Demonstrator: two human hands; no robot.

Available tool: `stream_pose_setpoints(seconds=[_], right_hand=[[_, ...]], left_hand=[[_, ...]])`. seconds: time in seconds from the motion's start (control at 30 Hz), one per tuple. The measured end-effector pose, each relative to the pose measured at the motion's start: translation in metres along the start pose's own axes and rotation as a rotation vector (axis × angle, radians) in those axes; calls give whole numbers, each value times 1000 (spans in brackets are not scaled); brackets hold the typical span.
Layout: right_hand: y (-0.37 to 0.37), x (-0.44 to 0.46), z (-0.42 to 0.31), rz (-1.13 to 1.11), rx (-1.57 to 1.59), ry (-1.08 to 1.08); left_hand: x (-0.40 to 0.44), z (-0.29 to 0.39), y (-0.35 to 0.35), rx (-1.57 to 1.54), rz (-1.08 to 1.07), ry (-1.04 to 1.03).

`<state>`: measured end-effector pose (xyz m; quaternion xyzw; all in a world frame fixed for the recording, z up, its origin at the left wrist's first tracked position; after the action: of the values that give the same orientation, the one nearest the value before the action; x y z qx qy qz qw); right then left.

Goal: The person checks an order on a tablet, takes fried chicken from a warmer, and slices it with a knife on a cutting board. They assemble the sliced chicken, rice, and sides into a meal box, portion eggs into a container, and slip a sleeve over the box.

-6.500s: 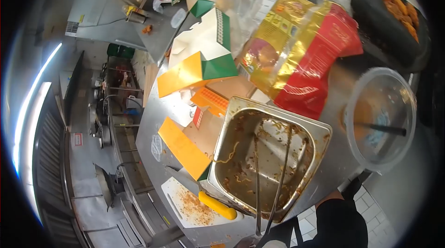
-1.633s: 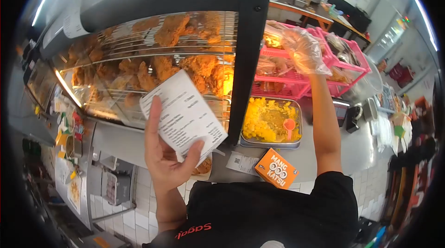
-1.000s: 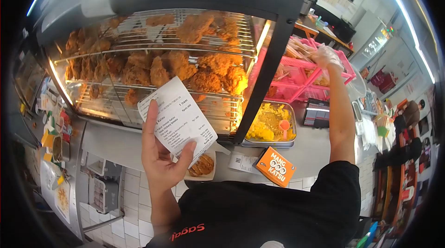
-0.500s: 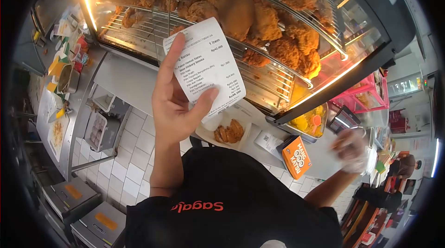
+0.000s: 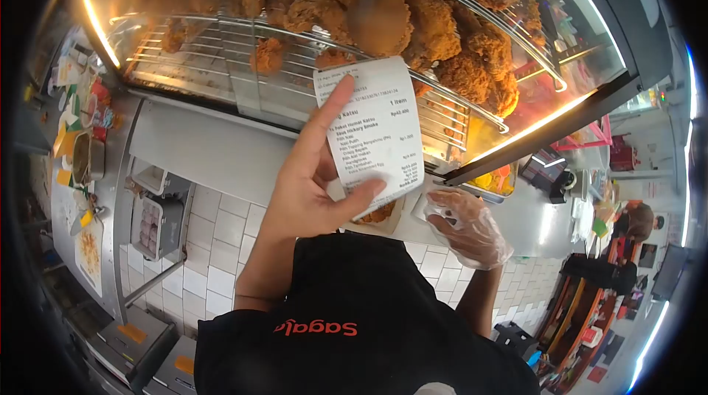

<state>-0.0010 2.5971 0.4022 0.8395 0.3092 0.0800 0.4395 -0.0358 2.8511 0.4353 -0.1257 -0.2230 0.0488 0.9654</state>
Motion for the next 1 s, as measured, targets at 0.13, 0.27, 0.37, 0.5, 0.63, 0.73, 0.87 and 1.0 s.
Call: stream_pose_setpoints(seconds=[0.13,0.27,0.37,0.5,0.63,0.73,0.87,1.0], right_hand=[[31,-27,17,146,204,-113],[64,-53,57,257,227,-205],[91,-74,100,373,178,-171],[134,-100,175,418,153,-212],[201,-144,257,503,-98,-192],[247,-174,339,660,-4,-243],[332,-191,395,943,-77,-356],[441,-194,442,1197,-372,-259]], left_hand=[[1,-2,-26,-43,-108,28],[-3,4,-62,-9,-142,13],[-11,2,-98,58,-112,81],[-23,-10,-166,78,-60,55],[-28,-31,-242,115,-81,-11],[-29,-42,-294,193,-41,13],[-29,-52,-347,310,-24,63],[-12,-73,-397,300,-46,50]])
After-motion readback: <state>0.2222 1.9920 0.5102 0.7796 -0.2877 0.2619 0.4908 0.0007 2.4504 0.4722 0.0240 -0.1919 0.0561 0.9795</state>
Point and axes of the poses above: each hand's wrist, its own x-axis towards the middle knuckle, its own y-axis out of the back of the hand, z = x × y, the point moved 6 cm from there along x, towards the middle knuckle, and after that the axes turned 5 degrees about x, right-handed, at the moved point
